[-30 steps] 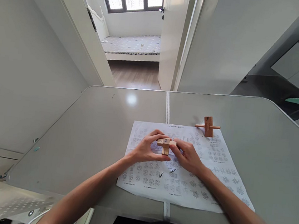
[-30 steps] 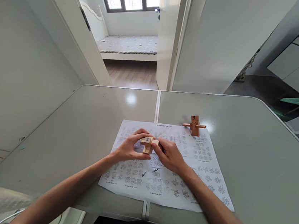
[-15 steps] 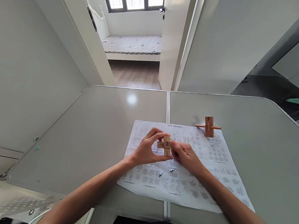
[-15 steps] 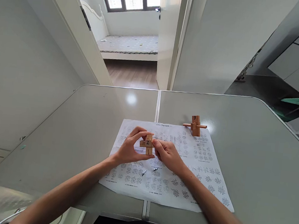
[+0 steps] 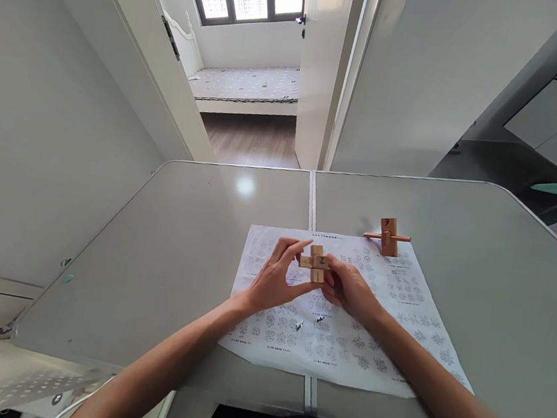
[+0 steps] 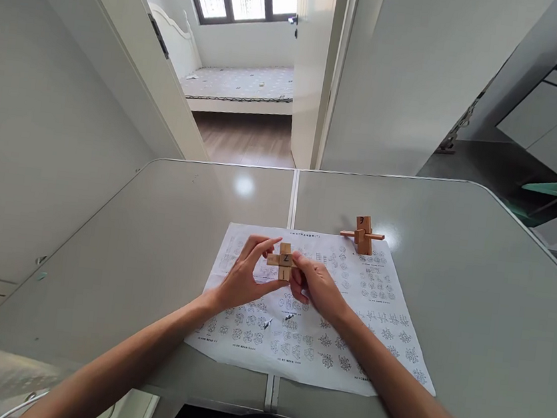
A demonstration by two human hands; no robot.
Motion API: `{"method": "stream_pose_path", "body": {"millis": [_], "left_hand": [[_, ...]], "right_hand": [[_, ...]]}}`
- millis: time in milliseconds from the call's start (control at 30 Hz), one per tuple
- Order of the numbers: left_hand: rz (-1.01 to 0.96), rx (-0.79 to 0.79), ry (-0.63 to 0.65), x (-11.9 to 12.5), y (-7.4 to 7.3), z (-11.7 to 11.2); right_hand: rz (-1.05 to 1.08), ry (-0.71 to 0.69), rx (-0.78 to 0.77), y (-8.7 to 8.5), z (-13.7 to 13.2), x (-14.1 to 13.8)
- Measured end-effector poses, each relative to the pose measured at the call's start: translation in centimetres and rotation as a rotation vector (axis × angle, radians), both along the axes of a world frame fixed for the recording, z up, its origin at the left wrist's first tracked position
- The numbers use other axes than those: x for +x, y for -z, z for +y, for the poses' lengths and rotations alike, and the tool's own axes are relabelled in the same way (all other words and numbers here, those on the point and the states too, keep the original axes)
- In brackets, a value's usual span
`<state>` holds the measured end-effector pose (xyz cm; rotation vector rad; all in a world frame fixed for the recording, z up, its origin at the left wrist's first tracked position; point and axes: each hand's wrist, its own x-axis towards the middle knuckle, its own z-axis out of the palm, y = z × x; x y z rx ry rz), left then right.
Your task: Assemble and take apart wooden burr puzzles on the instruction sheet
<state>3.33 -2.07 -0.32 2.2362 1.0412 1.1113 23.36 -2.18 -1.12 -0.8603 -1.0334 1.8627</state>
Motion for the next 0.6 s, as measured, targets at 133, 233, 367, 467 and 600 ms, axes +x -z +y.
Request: {"method": "stream_pose_path", "body": {"millis": [133,233,367,467,600], "left_hand": [[-0.048,-0.051,-0.061,0.2,0.4,0.3],[-0.050,-0.110,-0.099,0.2,0.7,0.6],[-0.045,-0.157,-0.105,0.2,0.9,0.7],[-0.033,-0.171,-0.098,0.2,0.9,0.7],[-0.019,-0.185,-0.079,0.2,0.8,0.7]], "right_hand": [[0.204,0.042,-0.194,-0.4,0.8,0.6],[0.295,0.062,-0.275,-0.4,1.4,1.1],[0.413,0.121,-0.297,0.1,2.1,1.8],[0.506,0.159,-0.305,0.4,2.5,2.4],[0.631,0.214,-0.329,0.7,3.0,3.1]]}}
